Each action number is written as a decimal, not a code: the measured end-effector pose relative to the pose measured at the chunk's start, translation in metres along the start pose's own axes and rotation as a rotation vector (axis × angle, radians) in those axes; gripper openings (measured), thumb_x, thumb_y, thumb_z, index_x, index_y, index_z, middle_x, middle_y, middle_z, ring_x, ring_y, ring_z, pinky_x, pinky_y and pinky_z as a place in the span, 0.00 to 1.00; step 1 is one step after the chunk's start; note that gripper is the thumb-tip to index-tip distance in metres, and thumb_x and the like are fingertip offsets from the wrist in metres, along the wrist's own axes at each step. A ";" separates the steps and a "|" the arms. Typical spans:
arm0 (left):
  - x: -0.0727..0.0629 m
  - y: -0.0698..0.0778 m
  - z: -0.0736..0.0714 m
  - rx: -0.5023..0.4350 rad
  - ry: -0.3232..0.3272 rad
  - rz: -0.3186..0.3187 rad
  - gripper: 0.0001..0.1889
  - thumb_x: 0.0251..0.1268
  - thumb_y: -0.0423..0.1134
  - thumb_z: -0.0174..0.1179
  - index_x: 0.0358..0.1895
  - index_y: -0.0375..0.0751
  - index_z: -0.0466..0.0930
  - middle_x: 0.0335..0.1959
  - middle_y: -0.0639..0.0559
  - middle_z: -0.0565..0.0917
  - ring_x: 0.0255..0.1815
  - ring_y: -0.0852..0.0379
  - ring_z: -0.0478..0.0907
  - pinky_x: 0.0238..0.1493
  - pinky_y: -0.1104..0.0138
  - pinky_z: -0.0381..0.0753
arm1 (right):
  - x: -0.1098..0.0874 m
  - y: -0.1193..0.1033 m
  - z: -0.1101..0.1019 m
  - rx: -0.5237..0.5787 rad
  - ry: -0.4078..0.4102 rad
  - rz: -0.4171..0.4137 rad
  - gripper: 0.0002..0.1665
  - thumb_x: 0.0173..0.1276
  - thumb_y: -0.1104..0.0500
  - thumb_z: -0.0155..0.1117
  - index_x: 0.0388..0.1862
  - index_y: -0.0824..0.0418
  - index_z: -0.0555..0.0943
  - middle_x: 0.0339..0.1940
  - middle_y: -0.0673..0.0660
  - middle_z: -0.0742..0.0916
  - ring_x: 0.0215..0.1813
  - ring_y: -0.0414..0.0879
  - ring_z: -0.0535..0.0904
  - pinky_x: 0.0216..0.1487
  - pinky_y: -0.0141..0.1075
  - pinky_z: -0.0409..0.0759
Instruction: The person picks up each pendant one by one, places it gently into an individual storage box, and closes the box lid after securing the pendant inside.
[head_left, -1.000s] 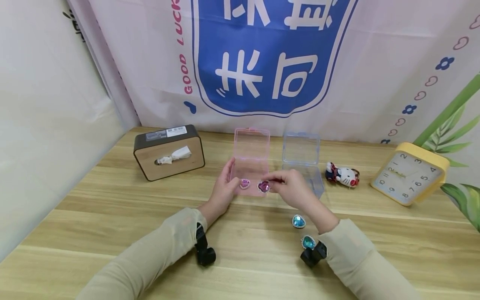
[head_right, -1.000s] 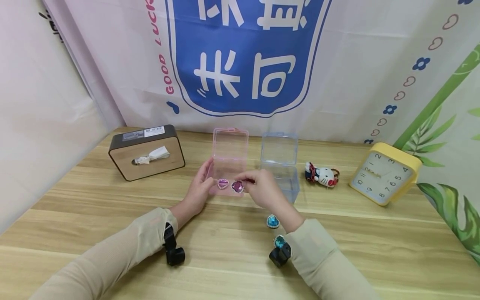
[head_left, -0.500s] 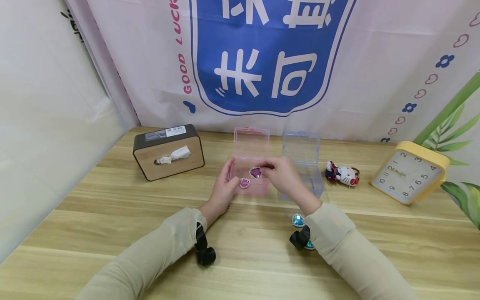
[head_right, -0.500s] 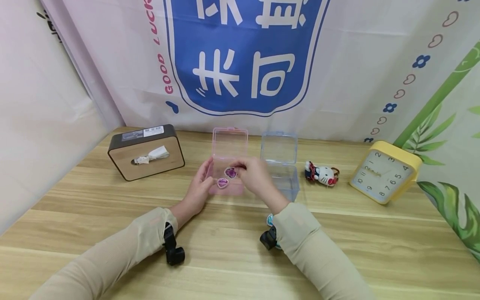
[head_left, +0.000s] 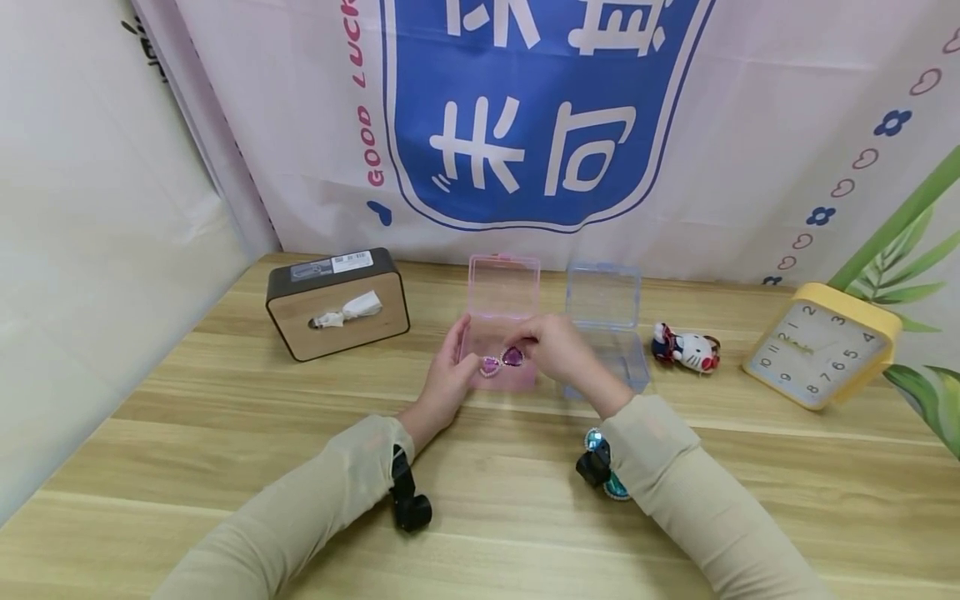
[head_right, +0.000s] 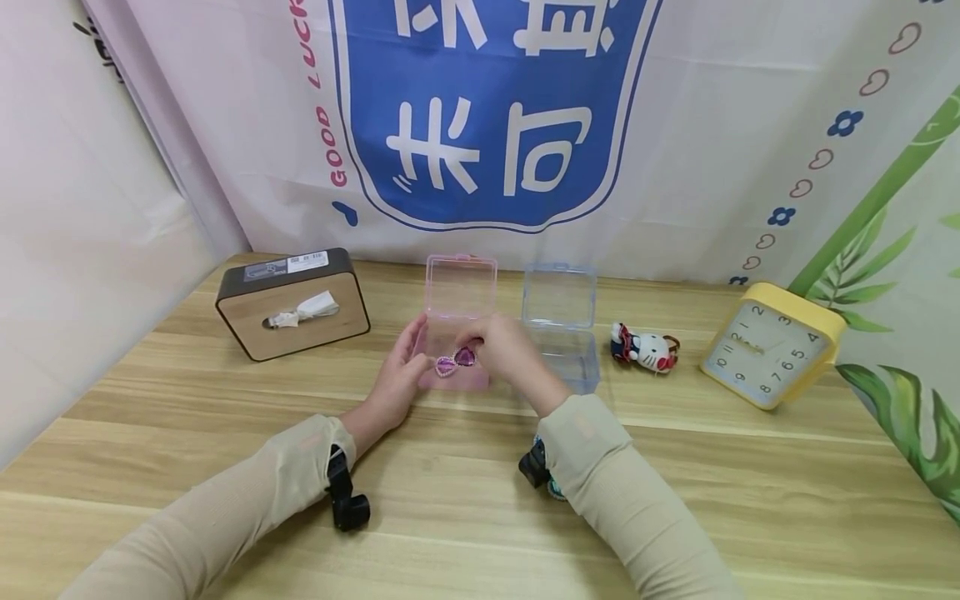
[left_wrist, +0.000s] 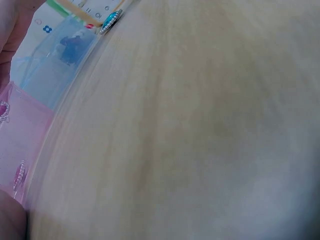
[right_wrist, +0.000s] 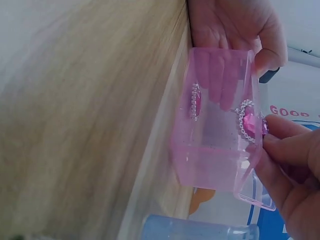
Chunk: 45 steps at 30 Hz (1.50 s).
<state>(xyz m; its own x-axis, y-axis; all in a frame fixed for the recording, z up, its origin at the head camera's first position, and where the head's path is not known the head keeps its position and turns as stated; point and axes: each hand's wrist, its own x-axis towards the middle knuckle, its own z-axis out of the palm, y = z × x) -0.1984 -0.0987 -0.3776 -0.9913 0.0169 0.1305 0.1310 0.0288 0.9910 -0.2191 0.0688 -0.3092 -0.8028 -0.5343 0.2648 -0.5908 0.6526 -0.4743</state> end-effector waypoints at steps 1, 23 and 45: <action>0.000 0.000 0.000 -0.001 0.000 -0.002 0.40 0.52 0.26 0.47 0.73 0.43 0.49 0.74 0.51 0.51 0.74 0.57 0.46 0.73 0.65 0.45 | 0.001 0.000 0.000 -0.013 -0.016 -0.013 0.10 0.60 0.71 0.59 0.33 0.63 0.87 0.33 0.56 0.88 0.39 0.49 0.83 0.43 0.39 0.82; 0.000 0.003 0.001 0.002 -0.003 -0.015 0.40 0.51 0.25 0.46 0.73 0.43 0.48 0.75 0.50 0.50 0.74 0.55 0.45 0.74 0.64 0.45 | 0.002 0.002 -0.006 -0.041 -0.108 -0.063 0.12 0.60 0.71 0.58 0.42 0.68 0.83 0.37 0.60 0.87 0.41 0.51 0.83 0.44 0.36 0.82; -0.011 0.038 0.017 0.157 0.018 0.245 0.37 0.57 0.27 0.55 0.71 0.53 0.56 0.74 0.59 0.51 0.72 0.57 0.51 0.58 0.57 0.74 | -0.051 0.007 -0.043 0.131 -0.008 0.087 0.13 0.64 0.65 0.59 0.47 0.62 0.82 0.44 0.59 0.86 0.41 0.49 0.82 0.40 0.37 0.83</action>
<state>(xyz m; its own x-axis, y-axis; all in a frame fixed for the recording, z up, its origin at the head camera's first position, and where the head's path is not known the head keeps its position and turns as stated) -0.1820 -0.0810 -0.3414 -0.9298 0.0244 0.3673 0.3655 0.1806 0.9131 -0.1860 0.1238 -0.2900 -0.8496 -0.4834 0.2111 -0.5029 0.6214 -0.6008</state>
